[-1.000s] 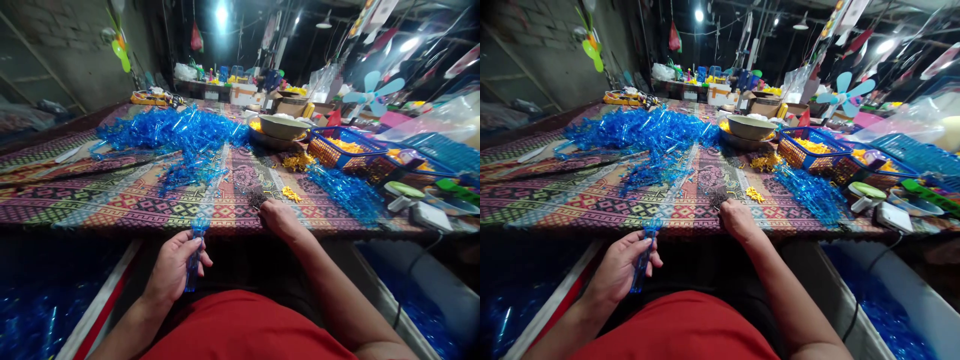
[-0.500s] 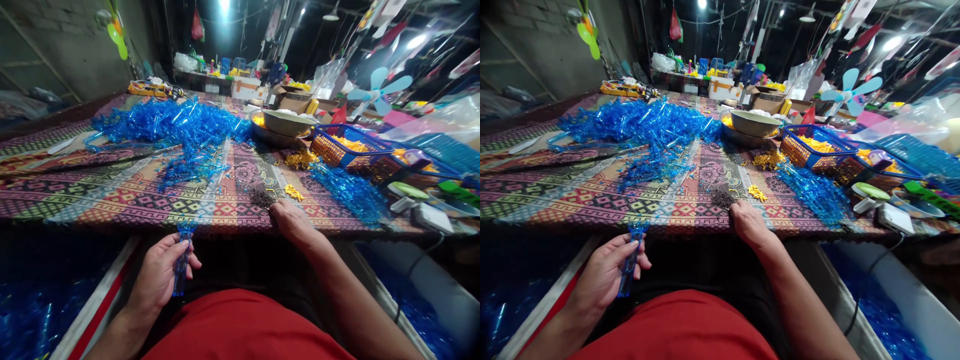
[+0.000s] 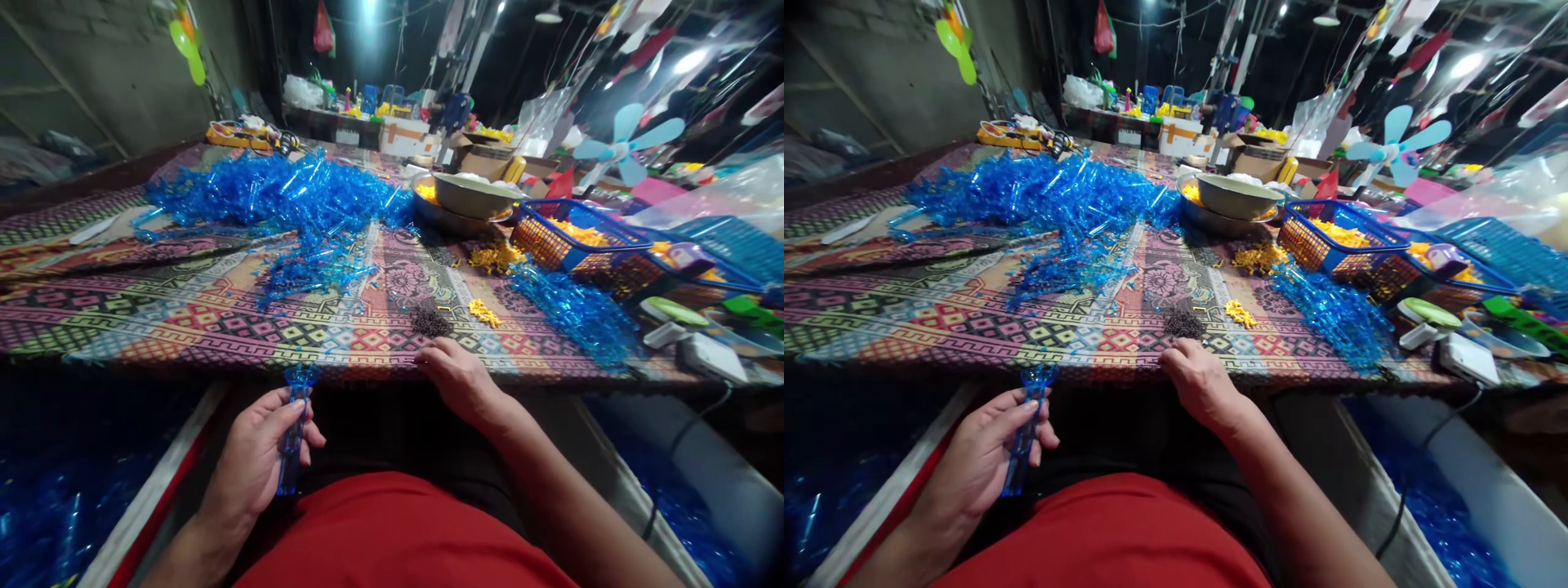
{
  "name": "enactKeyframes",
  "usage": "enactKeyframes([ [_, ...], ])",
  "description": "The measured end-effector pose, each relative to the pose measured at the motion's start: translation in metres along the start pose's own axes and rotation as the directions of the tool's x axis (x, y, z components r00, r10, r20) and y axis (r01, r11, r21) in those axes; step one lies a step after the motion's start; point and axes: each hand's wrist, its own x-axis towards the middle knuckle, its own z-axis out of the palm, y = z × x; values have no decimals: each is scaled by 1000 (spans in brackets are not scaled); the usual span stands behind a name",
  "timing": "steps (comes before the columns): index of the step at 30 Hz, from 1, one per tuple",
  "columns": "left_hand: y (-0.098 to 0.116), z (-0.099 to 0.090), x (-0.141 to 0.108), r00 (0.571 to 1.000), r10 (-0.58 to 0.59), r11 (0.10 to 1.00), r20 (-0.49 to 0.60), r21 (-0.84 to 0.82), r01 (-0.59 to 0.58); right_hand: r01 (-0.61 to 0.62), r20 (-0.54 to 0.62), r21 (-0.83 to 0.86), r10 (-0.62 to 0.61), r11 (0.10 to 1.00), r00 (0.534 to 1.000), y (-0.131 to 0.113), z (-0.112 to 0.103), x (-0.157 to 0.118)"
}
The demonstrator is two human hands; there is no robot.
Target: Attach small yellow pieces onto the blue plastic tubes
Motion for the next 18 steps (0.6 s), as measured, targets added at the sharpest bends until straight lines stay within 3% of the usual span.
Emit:
enactKeyframes([
  [13,-6,-5,2,999,-46,999,27,-15,46,121,-13,-28,-121,992,993,-6,7,11],
  [18,-8,-6,4,998,-57,998,17,-29,57,162,62,-1,-162,987,985,-5,7,16],
])
